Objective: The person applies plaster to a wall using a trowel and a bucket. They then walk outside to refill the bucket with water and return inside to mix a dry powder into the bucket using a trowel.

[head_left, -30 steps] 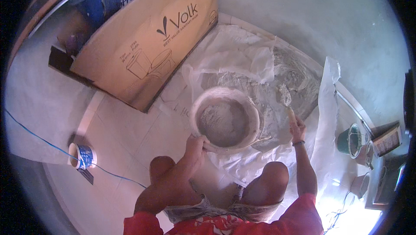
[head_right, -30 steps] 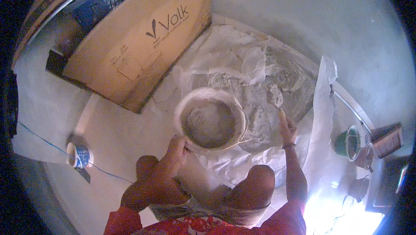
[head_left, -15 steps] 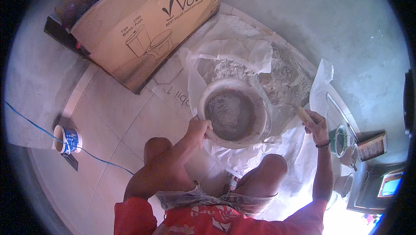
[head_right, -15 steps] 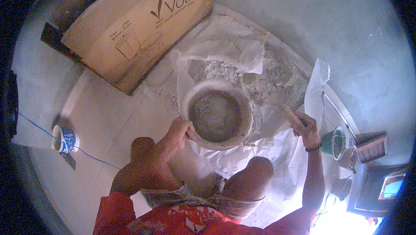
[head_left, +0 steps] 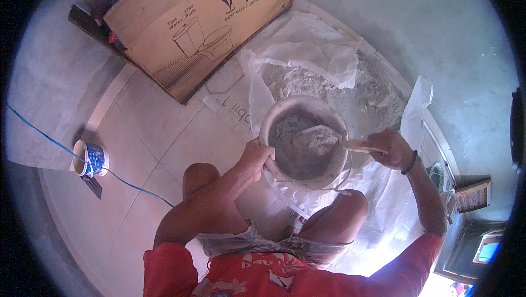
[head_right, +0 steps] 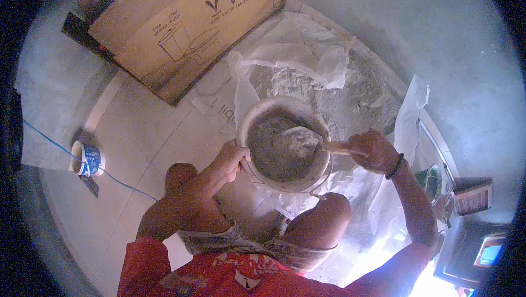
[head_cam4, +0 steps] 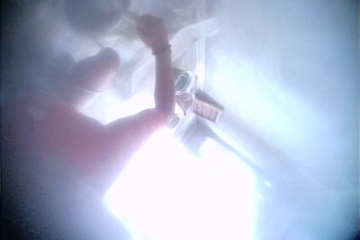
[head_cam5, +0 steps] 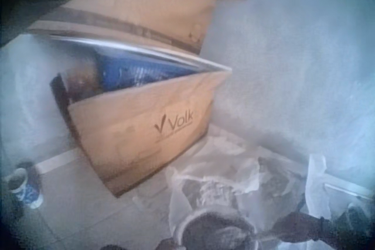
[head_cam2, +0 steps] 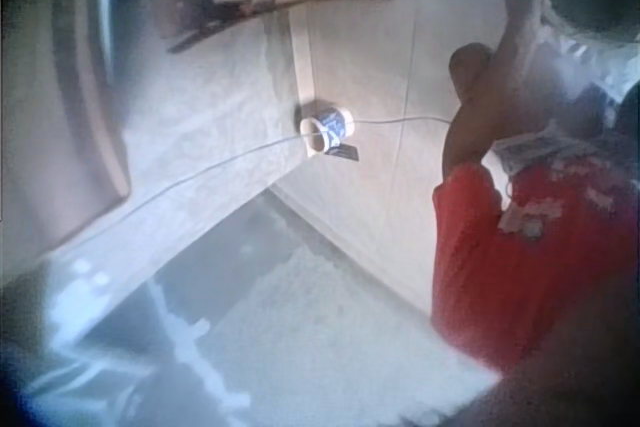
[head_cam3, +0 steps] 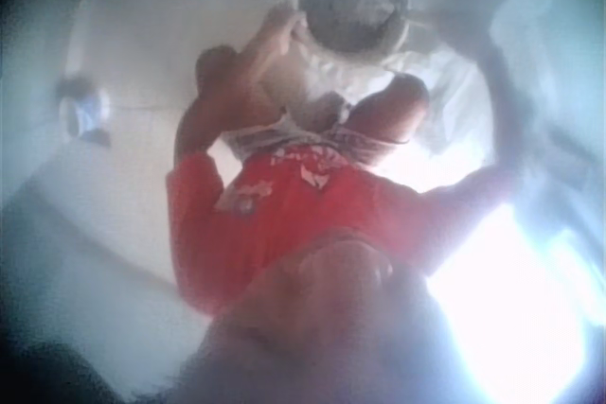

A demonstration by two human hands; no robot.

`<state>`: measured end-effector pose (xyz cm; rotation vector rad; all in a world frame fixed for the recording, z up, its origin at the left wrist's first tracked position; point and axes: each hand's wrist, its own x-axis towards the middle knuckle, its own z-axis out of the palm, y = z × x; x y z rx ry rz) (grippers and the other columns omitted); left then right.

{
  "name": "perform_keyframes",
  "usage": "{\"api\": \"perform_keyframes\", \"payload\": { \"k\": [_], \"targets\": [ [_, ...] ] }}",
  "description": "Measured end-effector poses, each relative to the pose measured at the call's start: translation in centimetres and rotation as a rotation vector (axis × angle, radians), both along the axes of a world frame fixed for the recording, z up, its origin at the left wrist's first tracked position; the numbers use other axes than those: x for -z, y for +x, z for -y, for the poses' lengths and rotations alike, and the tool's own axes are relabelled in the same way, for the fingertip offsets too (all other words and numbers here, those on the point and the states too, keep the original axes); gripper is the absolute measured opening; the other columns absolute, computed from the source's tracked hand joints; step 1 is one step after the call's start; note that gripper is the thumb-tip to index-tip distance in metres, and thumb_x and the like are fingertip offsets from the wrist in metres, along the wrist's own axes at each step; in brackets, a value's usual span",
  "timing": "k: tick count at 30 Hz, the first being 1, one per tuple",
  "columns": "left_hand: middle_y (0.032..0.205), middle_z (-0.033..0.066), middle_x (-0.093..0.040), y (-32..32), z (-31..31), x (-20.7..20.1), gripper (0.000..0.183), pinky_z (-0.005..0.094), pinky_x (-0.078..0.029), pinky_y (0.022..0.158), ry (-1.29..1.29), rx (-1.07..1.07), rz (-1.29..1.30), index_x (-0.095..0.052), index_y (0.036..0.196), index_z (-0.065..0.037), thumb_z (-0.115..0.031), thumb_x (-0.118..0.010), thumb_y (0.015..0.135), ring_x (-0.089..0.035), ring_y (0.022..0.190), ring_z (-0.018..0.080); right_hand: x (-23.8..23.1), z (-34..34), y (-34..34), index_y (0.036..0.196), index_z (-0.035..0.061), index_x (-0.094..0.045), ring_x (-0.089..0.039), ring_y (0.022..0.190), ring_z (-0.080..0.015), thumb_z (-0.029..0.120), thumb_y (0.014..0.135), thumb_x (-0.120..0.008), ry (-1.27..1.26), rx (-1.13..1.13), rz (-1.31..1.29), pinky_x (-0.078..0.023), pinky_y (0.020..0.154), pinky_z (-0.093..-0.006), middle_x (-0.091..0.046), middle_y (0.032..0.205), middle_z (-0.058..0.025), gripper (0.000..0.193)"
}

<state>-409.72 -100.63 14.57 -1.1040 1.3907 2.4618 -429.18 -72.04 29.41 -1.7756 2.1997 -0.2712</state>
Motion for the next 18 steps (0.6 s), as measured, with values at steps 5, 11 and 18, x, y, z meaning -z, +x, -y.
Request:
{"api": "perform_keyframes", "payload": {
  "k": [5,11,18],
  "targets": [
    [0.065,0.0056,-0.046,-0.1,-0.1,0.0,0.025,0.0282,-0.036,0.036,-0.027,-0.010,0.028,-0.049,0.083,0.000,0.002,-0.053,0.058,-0.046,0.048,0.0151,-2.3,0.0,2.7,0.110,0.0125,-0.058,-0.060,0.075,-0.0262,0.010,0.068,-0.063,-0.114,-0.088,-0.405,-0.047,0.067,-0.0363,-0.060,0.092,-0.0097,0.042],
    [0.068,0.0064,-0.048,-0.3,-0.2,-0.6,0.027,0.0285,-0.041,0.039,0.000,-0.053,0.035,-0.051,0.086,0.000,0.002,-0.052,0.059,-0.048,0.051,0.0153,-1.4,-1.3,3.3,0.107,0.0103,-0.059,-0.060,0.078,-0.0290,0.008,0.068,-0.062,-0.155,0.230,-0.248,-0.048,0.070,-0.0395,-0.062,0.090,-0.0120,0.039],
    [0.072,0.0078,-0.051,-0.5,-0.6,-1.8,0.034,0.0304,-0.045,0.042,-0.018,-0.051,0.017,-0.053,0.093,0.001,0.001,-0.053,0.059,-0.050,0.054,0.0161,2.5,-2.0,3.8,0.103,0.0096,-0.060,-0.058,0.072,-0.0284,0.008,0.067,-0.063,-0.146,0.222,-0.222,-0.046,0.065,-0.0387,-0.061,0.087,-0.0098,0.037]
  ]
}}
